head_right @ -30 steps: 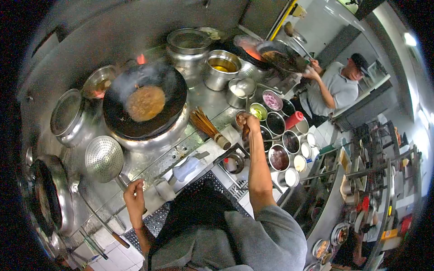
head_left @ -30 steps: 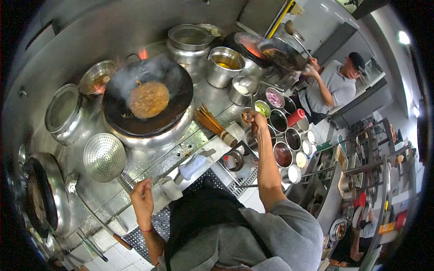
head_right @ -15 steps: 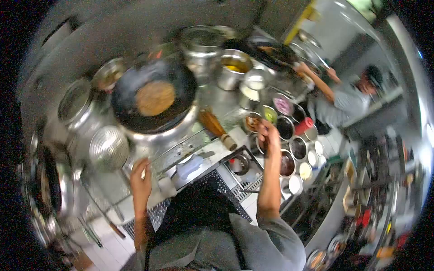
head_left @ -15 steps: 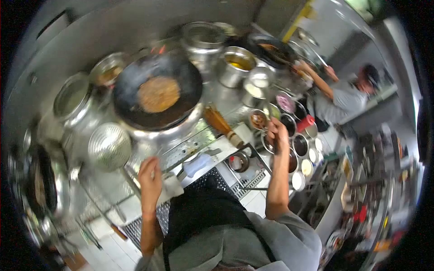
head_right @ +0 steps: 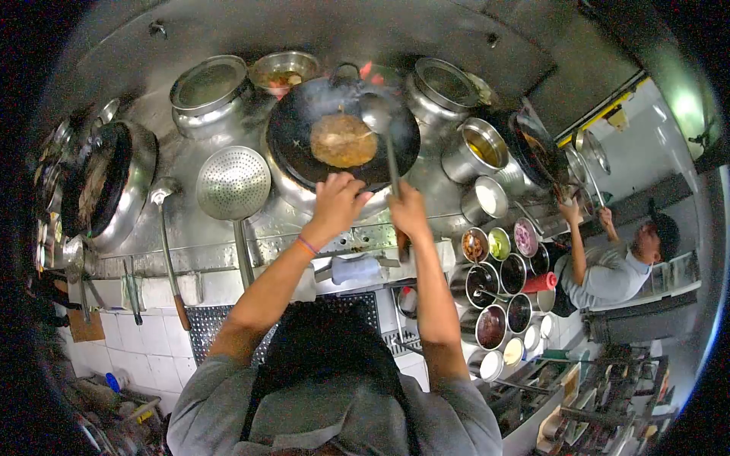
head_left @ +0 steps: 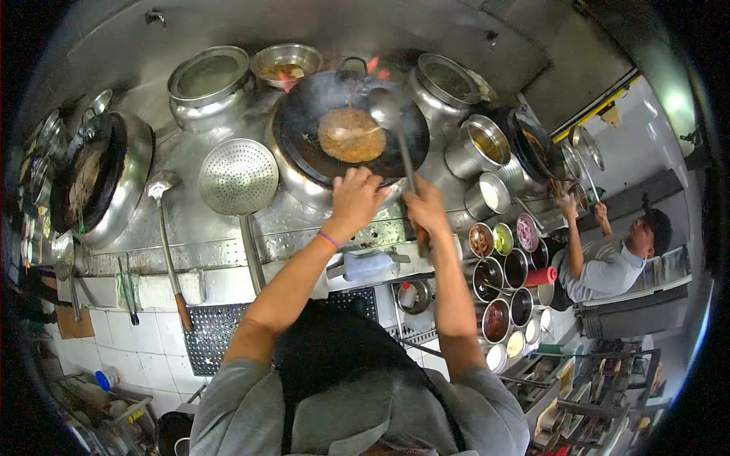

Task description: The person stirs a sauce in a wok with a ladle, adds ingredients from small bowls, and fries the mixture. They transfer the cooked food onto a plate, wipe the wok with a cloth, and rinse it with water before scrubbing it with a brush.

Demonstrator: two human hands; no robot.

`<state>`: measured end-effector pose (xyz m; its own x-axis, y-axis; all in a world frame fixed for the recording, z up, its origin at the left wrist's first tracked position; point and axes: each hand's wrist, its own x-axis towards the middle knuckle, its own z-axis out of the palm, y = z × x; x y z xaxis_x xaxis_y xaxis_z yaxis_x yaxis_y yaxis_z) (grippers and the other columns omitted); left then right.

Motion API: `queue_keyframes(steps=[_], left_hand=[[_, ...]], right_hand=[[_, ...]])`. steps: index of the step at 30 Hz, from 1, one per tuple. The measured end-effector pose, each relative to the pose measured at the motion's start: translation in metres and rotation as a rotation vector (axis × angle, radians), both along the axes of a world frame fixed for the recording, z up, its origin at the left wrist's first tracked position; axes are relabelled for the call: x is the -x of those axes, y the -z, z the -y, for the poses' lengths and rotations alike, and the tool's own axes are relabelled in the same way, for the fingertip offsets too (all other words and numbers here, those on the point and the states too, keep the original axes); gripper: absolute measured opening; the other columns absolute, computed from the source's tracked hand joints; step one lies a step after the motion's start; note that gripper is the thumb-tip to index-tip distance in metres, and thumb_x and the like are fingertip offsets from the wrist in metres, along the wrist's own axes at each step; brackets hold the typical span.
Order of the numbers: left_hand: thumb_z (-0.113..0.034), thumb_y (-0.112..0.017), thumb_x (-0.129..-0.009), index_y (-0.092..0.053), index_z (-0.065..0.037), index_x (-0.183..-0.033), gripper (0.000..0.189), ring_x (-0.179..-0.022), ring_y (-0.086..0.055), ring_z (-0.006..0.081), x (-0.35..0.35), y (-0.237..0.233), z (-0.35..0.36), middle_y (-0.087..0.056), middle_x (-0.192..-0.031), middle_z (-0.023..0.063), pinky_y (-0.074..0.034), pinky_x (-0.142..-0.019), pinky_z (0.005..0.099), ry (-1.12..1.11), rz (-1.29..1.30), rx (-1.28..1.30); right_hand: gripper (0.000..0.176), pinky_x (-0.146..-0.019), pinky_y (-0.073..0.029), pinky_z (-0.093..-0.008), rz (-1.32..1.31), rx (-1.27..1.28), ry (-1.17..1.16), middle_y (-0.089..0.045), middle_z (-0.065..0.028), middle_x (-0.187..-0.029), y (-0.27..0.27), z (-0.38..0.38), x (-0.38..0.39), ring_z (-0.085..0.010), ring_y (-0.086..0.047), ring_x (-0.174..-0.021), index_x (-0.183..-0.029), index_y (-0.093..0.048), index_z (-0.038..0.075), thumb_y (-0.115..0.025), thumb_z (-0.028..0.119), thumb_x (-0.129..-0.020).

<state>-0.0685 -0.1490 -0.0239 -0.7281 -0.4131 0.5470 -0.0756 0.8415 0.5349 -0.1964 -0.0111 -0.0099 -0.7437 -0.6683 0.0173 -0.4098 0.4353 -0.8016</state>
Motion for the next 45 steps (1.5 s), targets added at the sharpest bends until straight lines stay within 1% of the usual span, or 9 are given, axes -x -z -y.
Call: queue_keyframes(steps=[1, 4, 10, 13, 16, 28, 37, 43, 45], left_hand=[[-0.031, -0.058, -0.088, -0.067, -0.008, -0.092, 0.025, -0.087, -0.053, 0.03, 0.005, 0.005, -0.005, -0.057, -0.088, 0.0085, -0.04, -0.076, 0.0441, -0.038, 0.004, 0.001], [-0.03, -0.055, -0.089, -0.066, -0.008, -0.092, 0.025, -0.088, -0.056, 0.0321, 0.015, 0.018, 0.015, -0.062, -0.086, 0.0103, -0.043, -0.073, 0.0468, -0.047, 0.11, -0.117], [-0.033, -0.047, -0.094, -0.063, -0.006, -0.081, 0.034, -0.085, -0.059, 0.0351, 0.013, 0.019, 0.022, -0.065, -0.085, 0.0154, -0.045, -0.073, 0.0505, 0.021, 0.159, -0.171], [-0.036, -0.049, -0.093, -0.063, -0.005, -0.078, 0.037, -0.083, -0.059, 0.0356, 0.011, 0.017, 0.012, -0.064, -0.084, 0.0177, -0.046, -0.07, 0.0496, 0.052, 0.167, -0.231], [-0.035, -0.057, -0.088, -0.061, -0.004, -0.068, 0.037, -0.071, -0.057, 0.036, -0.016, -0.005, -0.024, -0.061, -0.068, 0.0155, -0.043, -0.061, 0.049, -0.036, 0.063, -0.136], [-0.03, -0.059, -0.088, -0.058, -0.001, -0.06, 0.04, -0.065, -0.055, 0.0398, -0.02, -0.009, -0.018, -0.058, -0.061, 0.0211, -0.044, -0.066, 0.0488, -0.016, 0.032, -0.187], [-0.028, -0.061, -0.087, -0.063, 0.001, -0.067, 0.035, -0.068, -0.057, 0.0376, -0.007, 0.011, -0.015, -0.062, -0.067, 0.0196, -0.046, -0.066, 0.0463, 0.0, -0.06, -0.174], [-0.031, -0.061, -0.086, -0.063, -0.001, -0.064, 0.036, -0.066, -0.06, 0.0338, 0.007, 0.018, 0.003, -0.062, -0.066, 0.0174, -0.047, -0.067, 0.045, -0.044, -0.041, -0.127], [-0.031, -0.061, -0.086, -0.074, -0.012, -0.084, 0.023, -0.07, -0.063, 0.0291, 0.022, 0.031, 0.014, -0.065, -0.07, 0.0125, -0.049, -0.069, 0.0417, 0.026, 0.029, -0.126]], right_hand=[[0.045, -0.073, -0.047, -0.0433, -0.13, -0.071, -0.04, -0.062, -0.0252, -0.085, 0.032, 0.019, 0.022, -0.0399, -0.061, -0.079, -0.124, -0.051, 0.005, -0.055, 0.01, -0.079], [0.047, -0.073, -0.047, -0.0454, -0.249, -0.187, -0.21, -0.061, -0.0279, -0.09, -0.009, 0.035, -0.004, -0.0443, -0.059, -0.084, -0.127, -0.051, 0.008, -0.055, 0.01, -0.08], [0.057, -0.085, -0.049, -0.0458, -0.415, -0.269, -0.404, -0.062, -0.025, -0.104, -0.026, -0.051, 0.019, -0.0411, -0.062, -0.092, -0.136, -0.045, 0.02, -0.057, 0.012, -0.081], [0.048, -0.087, -0.047, -0.0481, -0.489, -0.721, -0.088, -0.062, -0.0224, -0.107, -0.078, -0.047, -0.007, -0.0398, -0.06, -0.098, -0.132, -0.05, 0.018, -0.056, 0.011, -0.084], [0.048, -0.085, -0.048, -0.0499, -0.529, -0.772, 0.016, -0.063, -0.0236, -0.1, -0.076, -0.02, -0.022, -0.0418, -0.061, -0.093, -0.131, -0.051, 0.018, -0.055, 0.013, -0.083], [0.05, -0.089, -0.045, -0.0462, -0.429, -0.484, -0.038, -0.061, -0.025, -0.107, -0.063, -0.078, -0.003, -0.0405, -0.057, -0.103, -0.129, -0.053, 0.018, -0.059, 0.011, -0.08], [0.053, -0.084, -0.048, -0.049, -0.501, -0.527, 0.205, -0.064, -0.0254, -0.098, -0.012, 0.026, 0.03, -0.042, -0.061, -0.093, -0.134, -0.047, 0.017, -0.055, 0.014, -0.082], [0.052, -0.078, -0.048, -0.0502, -0.532, -0.556, -0.207, -0.062, -0.0235, -0.103, -0.062, -0.012, -0.002, -0.0418, -0.06, -0.095, -0.133, -0.048, 0.021, -0.057, 0.014, -0.082], [0.056, -0.078, -0.048, -0.0476, -0.563, -0.592, -0.264, -0.063, -0.0224, -0.101, -0.074, -0.049, 0.002, -0.0408, -0.06, -0.09, -0.133, -0.048, 0.021, -0.058, 0.01, -0.08]])
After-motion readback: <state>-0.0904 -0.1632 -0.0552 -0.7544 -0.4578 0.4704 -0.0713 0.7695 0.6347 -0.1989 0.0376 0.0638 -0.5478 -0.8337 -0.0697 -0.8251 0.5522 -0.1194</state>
